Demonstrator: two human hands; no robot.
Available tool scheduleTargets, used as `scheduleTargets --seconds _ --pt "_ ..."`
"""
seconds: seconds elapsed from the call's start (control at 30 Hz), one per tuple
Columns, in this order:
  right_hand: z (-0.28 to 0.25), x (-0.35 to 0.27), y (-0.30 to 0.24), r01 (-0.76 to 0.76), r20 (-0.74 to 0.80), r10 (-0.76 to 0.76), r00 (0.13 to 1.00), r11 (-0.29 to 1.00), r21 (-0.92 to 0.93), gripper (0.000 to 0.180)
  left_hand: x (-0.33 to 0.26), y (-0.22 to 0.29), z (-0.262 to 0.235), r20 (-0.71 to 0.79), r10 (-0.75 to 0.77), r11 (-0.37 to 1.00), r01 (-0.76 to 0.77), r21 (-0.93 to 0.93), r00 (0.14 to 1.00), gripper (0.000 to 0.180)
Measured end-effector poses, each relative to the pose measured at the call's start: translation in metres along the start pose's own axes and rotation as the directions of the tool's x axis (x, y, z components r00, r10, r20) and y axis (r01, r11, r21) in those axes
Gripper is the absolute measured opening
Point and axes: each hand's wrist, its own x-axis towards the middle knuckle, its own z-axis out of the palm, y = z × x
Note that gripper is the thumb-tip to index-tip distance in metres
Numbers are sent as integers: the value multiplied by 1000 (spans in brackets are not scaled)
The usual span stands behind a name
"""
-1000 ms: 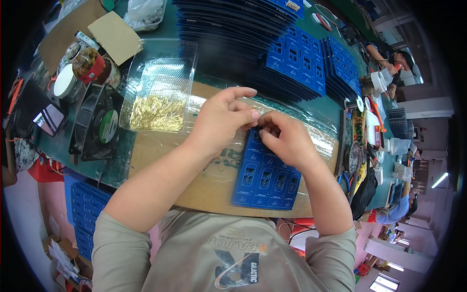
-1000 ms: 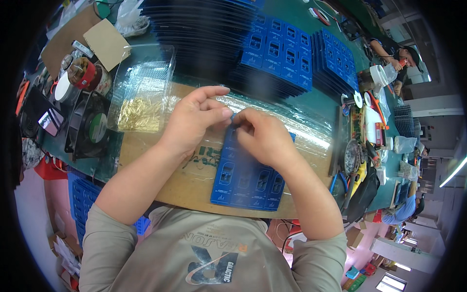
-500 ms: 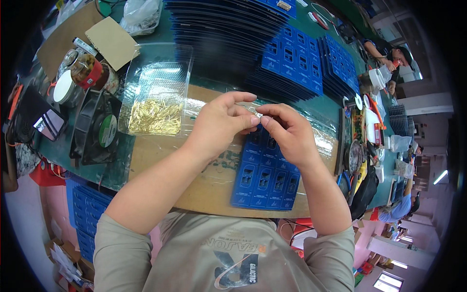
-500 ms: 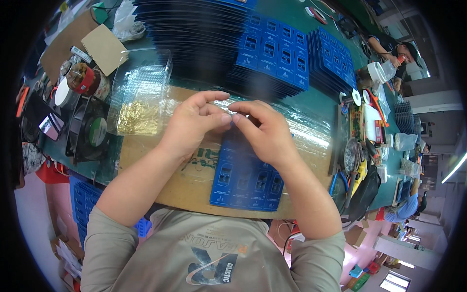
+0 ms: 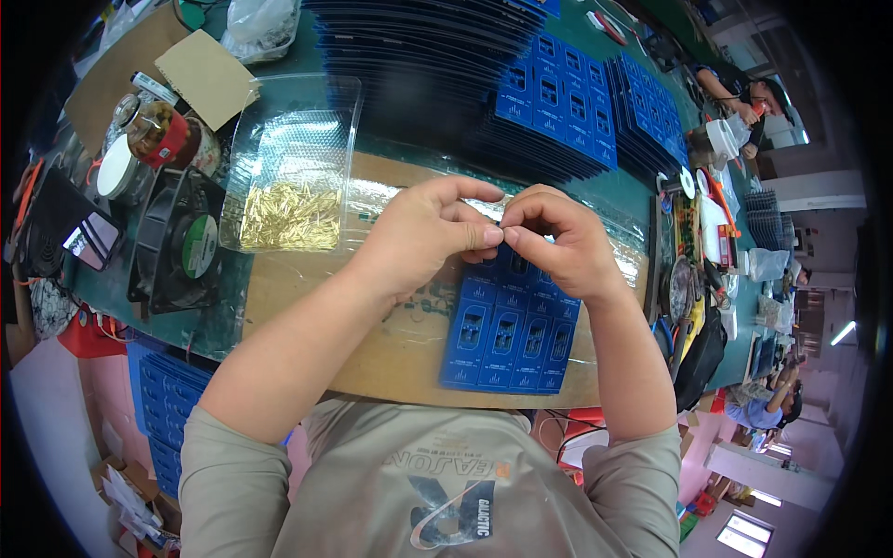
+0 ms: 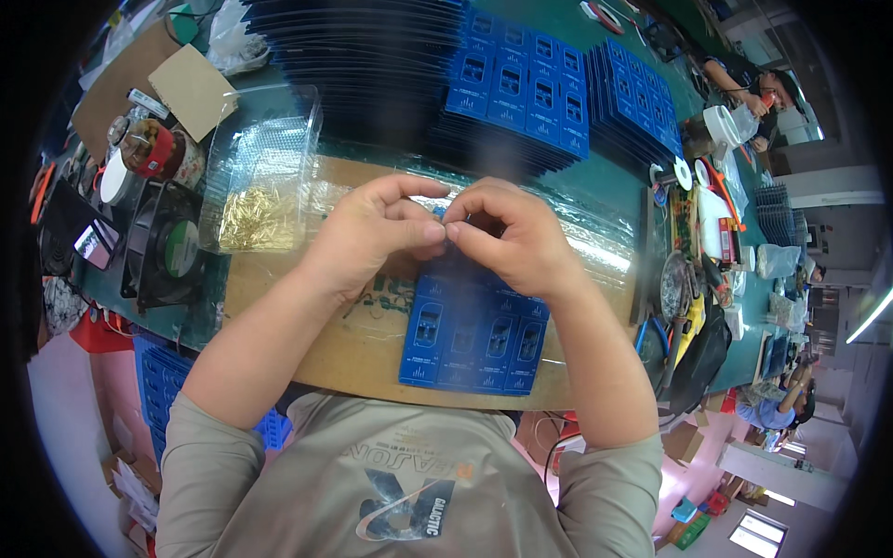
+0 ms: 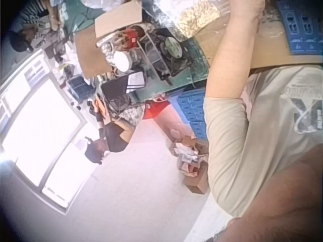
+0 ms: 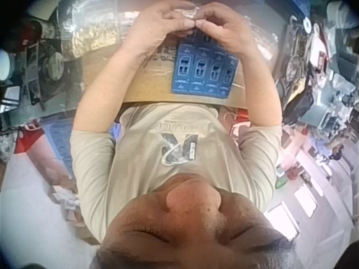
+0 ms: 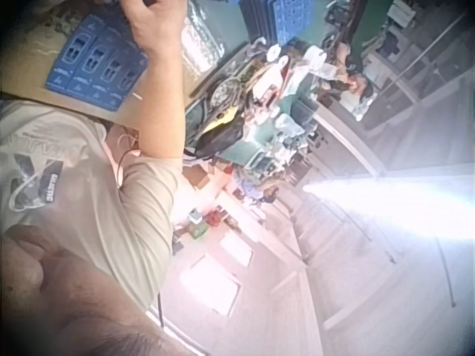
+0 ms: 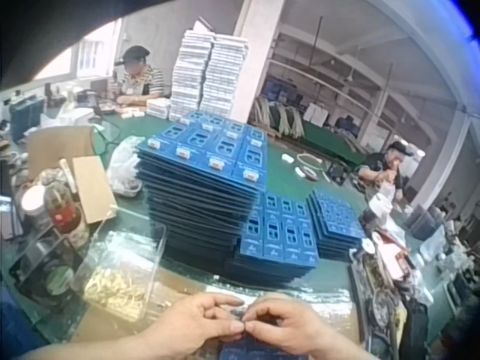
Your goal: The person assembles small electronic modules by hand, inserting metal pins or components into blue plastic housings.
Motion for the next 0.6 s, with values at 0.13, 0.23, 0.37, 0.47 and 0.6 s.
scheduleTargets --seconds 0.13,0.23,0.37,0.47,0.6 --pt "8 -5 3 -105 -97 128 987 971 215 13 3 -2 -3 -58 13 999 -16 -50 998 46" --pt "9 -12 5 -214 -68 241 968 938 273 13 3 0 -4 -137 36 998 -44 -52 990 47" --pt "14 -12 6 -360 37 359 933 922 144 12 4 -3 -6 -117 56 996 -64 -65 992 47" --pt "17 -11 4 -337 -19 341 940 934 121 11 4 -3 -6 -119 60 996 -68 -57 991 47" --pt "14 -8 -1 -349 -39 361 932 920 180 11 3 0 -6 -141 67 996 -74 -41 988 45"
